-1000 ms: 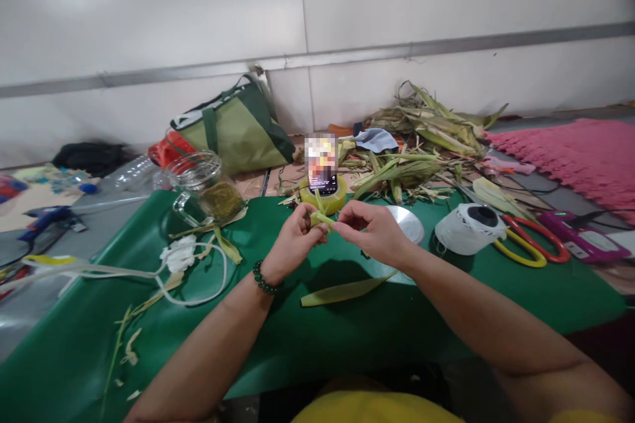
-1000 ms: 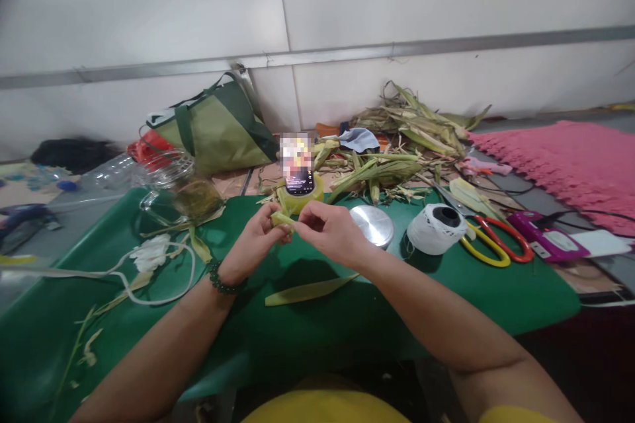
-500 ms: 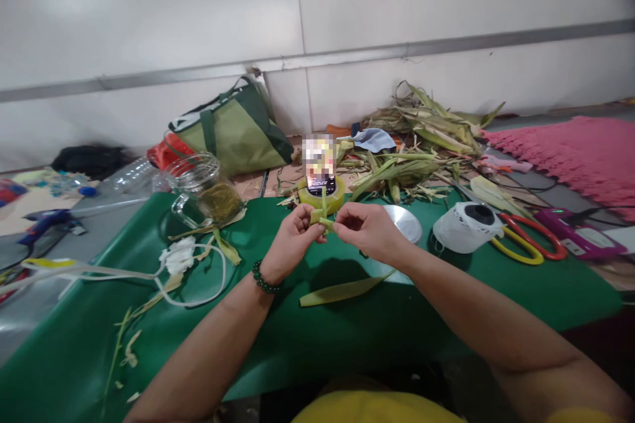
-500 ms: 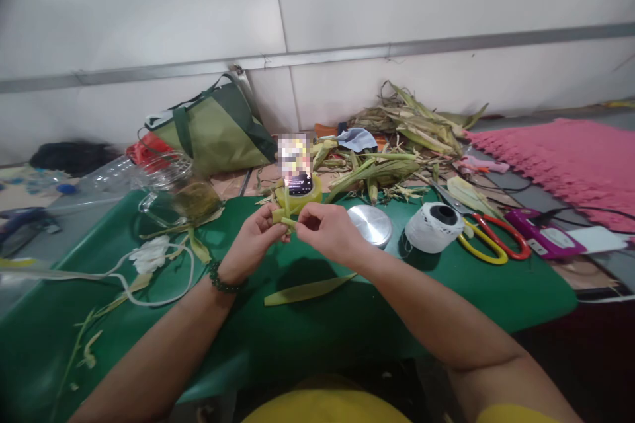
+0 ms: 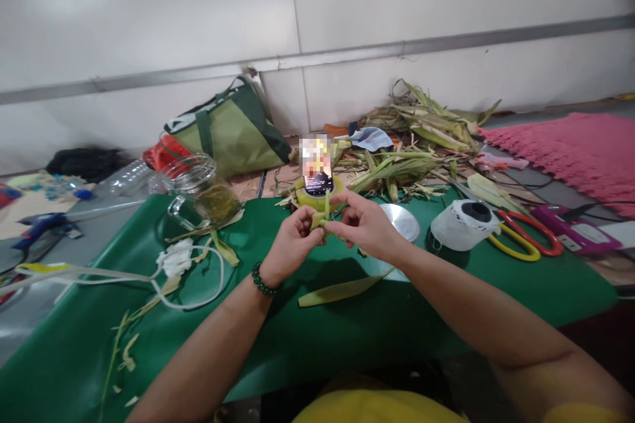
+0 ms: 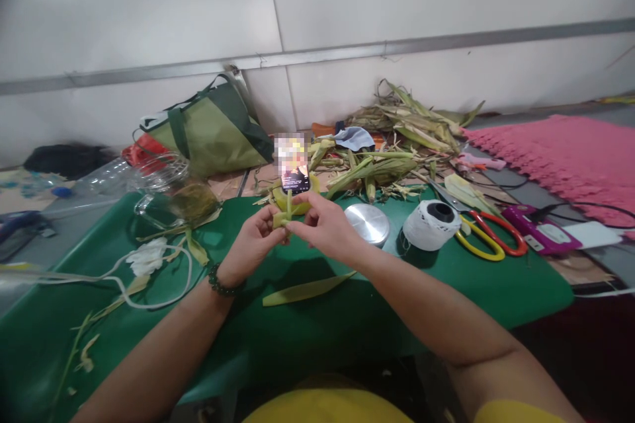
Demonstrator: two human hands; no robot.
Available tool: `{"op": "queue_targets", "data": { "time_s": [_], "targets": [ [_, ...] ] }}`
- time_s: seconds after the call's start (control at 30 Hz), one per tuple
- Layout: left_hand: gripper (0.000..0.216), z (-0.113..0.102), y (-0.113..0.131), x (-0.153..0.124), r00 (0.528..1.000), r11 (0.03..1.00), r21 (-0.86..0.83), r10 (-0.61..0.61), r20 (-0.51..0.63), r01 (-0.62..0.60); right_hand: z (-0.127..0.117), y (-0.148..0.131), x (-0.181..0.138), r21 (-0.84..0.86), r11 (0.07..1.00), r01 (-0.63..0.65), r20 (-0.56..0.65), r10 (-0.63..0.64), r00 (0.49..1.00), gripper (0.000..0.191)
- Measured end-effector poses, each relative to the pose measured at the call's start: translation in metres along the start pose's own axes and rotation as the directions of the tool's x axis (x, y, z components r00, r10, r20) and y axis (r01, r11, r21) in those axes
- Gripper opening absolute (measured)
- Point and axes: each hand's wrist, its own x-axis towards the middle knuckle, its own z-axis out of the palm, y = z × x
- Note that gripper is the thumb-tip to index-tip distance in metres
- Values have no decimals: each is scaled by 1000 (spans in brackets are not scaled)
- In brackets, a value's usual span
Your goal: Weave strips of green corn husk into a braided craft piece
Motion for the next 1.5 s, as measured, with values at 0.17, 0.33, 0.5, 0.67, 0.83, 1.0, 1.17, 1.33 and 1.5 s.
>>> {"op": "queue_targets", "data": {
  "time_s": [0.17, 0.33, 0.5, 0.67, 0.83, 1.0, 1.17, 1.33, 1.5],
  "targets": [
    [24, 2, 0, -2, 999, 1000, 2, 0, 39, 0, -3, 2, 6, 213, 966, -146, 190, 105, 976, 21],
    [27, 2, -4, -1, 999, 999, -23, 33, 44, -32, 2, 1, 7, 221, 958, -181, 125, 156, 980, 20],
    [25, 1, -11, 0, 999, 998, 40, 49, 22, -50, 7, -1, 7, 120, 974, -191, 31, 189, 981, 21],
    [23, 3, -13, -2, 994, 979, 189, 92, -62, -79, 7, 1, 6, 113, 982, -150, 16, 149, 989, 18],
    [19, 4, -10, -3, 999, 993, 115, 36, 9, -37, 6, 2, 5, 132, 989, -64, 41, 59, 997, 18],
    [15, 4, -11, -2, 998, 980, 192, 63, -17, -58, 8, 2, 6, 89, 992, -86, 7, 86, 996, 18],
    [18, 1, -13, 0, 996, 969, 242, 69, -55, -54, 8, 4, 7, 224, 968, -111, 45, 103, 994, 23],
    [16, 0, -13, 1, 997, 968, 250, 53, -61, -36, 6, 7, 4, 127, 991, -39, 27, 36, 999, 33],
    [11, 2, -9, -1, 997, 959, 282, 58, -54, -40, 8, 4, 3, 12, 999, -30, -11, 30, 999, 41]
  ]
}}
